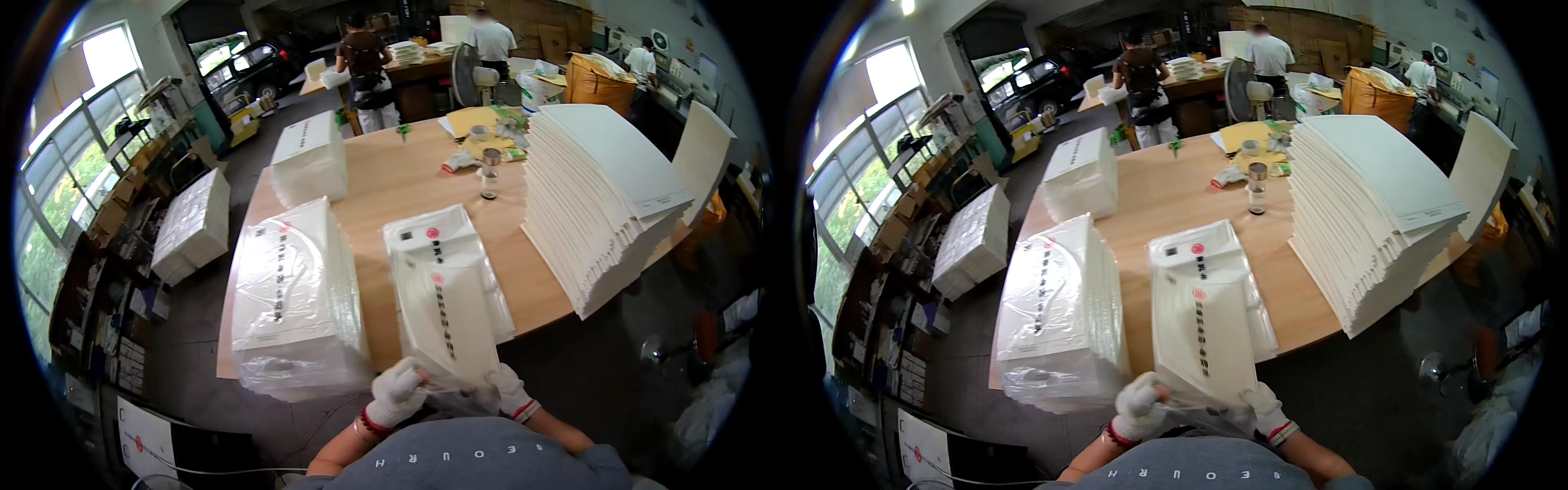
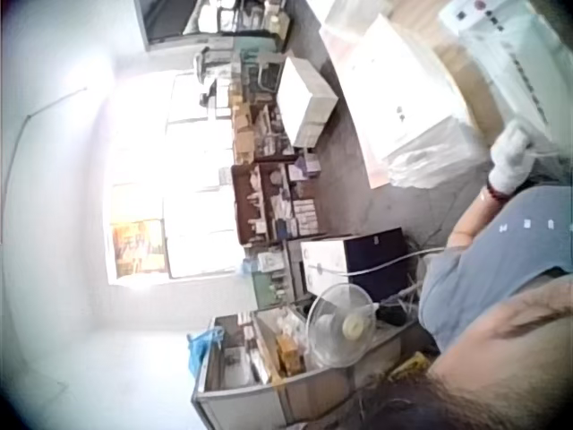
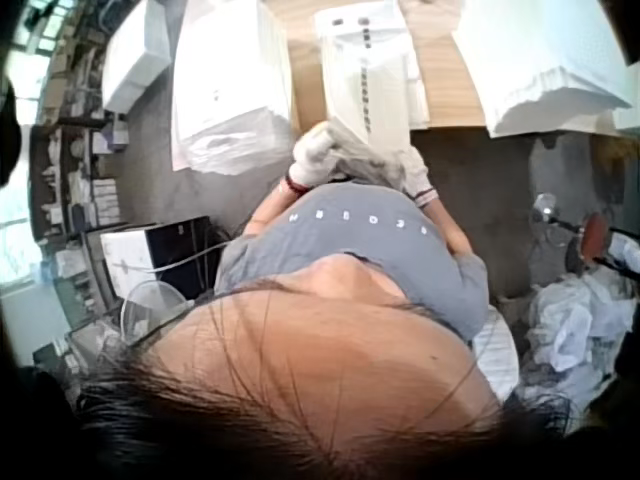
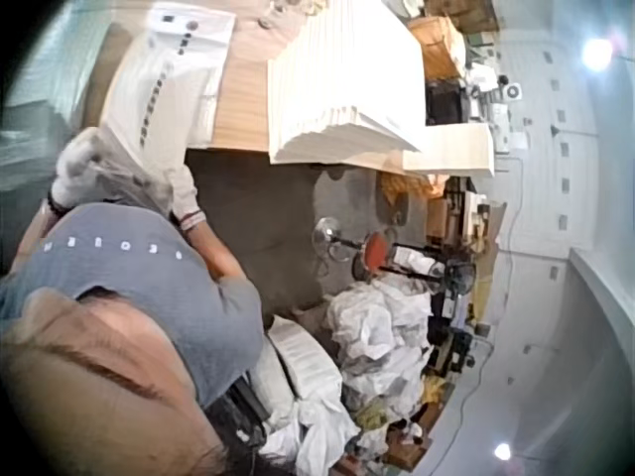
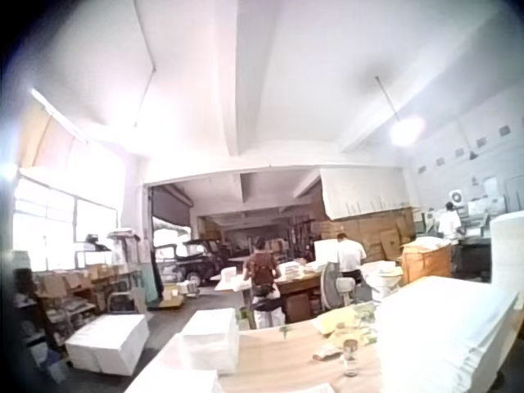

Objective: The person repeatedly picks up white foam sheets from a stack on a table, places them into clear plastic bags, and sets the filled bags aside. The workspace is a warehouse or workshop with other workers visible in the background.

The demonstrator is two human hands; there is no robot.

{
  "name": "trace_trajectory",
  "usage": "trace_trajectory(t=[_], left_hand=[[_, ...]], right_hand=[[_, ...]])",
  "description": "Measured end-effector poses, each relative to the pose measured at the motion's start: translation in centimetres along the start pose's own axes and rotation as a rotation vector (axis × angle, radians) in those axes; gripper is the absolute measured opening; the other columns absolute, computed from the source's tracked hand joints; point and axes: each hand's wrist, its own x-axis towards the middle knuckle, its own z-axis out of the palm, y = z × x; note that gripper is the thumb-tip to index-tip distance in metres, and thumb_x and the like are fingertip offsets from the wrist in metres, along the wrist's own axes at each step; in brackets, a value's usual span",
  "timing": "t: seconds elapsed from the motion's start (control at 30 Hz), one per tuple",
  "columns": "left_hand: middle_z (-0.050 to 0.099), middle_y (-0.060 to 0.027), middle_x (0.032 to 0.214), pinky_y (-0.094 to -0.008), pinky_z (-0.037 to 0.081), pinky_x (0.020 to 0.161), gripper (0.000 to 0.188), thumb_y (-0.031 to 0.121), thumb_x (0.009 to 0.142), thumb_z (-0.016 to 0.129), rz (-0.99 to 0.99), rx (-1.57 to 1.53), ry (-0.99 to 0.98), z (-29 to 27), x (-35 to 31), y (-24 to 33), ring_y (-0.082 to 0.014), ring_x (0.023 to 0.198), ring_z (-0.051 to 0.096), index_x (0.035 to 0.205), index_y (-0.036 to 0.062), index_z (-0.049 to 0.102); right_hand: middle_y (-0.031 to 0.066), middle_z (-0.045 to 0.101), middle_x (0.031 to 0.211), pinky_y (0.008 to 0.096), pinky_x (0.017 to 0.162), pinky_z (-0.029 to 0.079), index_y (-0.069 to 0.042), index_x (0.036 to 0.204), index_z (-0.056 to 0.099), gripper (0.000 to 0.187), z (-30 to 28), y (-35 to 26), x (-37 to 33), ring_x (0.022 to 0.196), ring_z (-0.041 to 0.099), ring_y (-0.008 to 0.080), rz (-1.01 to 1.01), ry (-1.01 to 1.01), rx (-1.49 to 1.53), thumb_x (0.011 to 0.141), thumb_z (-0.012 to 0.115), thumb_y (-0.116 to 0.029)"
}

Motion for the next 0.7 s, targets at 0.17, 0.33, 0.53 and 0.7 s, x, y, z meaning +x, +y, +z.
trace_trajectory(t=[0.17, 0.33, 0.53, 0.7], left_hand=[[0.054, -0.0068, 0.072, -0.0293, 0.043, 0.056, 0.031, 0.027, 0.091, 0.036, -0.005, -0.568, 0.659, -6.6, -3.7, -0.7, -0.0156, 0.059, 0.048, 0.072, 0.0056, 0.047], [0.047, -0.0050, 0.077, -0.0315, 0.045, 0.069, 0.019, 0.016, 0.090, 0.037, -0.137, 0.776, 1.055, -14.9, -5.9, -8.3, -0.0160, 0.073, 0.048, 0.075, 0.0062, 0.044], [0.051, -0.0042, 0.086, -0.0300, 0.043, 0.079, 0.010, 0.007, 0.083, 0.039, -0.584, -0.617, 1.364, -13.6, -14.7, -17.0, -0.0162, 0.084, 0.050, 0.079, 0.0061, 0.048], [0.058, -0.0075, 0.089, -0.0334, 0.045, 0.078, 0.018, 0.019, 0.085, 0.045, -1.138, 0.074, 0.183, 2.3, -23.0, -19.5, -0.0199, 0.085, 0.056, 0.091, 0.0114, 0.060]], right_hand=[[0.0108, 0.056, 0.107, 0.0274, 0.080, 0.048, 0.003, 0.121, 0.044, 0.039, 9.8, -1.4, 7.2, 0.095, 0.056, 0.0170, 0.022, -0.023, -0.208, 0.090, 0.049, -0.019], [0.0066, 0.059, 0.078, 0.0248, 0.059, 0.052, 0.001, 0.109, 0.049, 0.030, 19.1, 0.2, 13.0, 0.067, 0.060, 0.0118, 0.227, -0.429, -0.307, 0.092, 0.047, -0.023], [0.0069, 0.058, 0.082, 0.0255, 0.059, 0.050, -0.001, 0.117, 0.045, 0.033, 18.9, 6.9, 13.6, 0.069, 0.059, 0.0123, 0.169, -0.396, -0.361, 0.093, 0.046, -0.024], [0.0089, 0.059, 0.089, 0.0251, 0.061, 0.049, -0.005, 0.116, 0.048, 0.032, 8.8, 6.0, 7.6, 0.071, 0.058, 0.0127, 0.284, -0.244, -0.484, 0.092, 0.048, -0.026]])
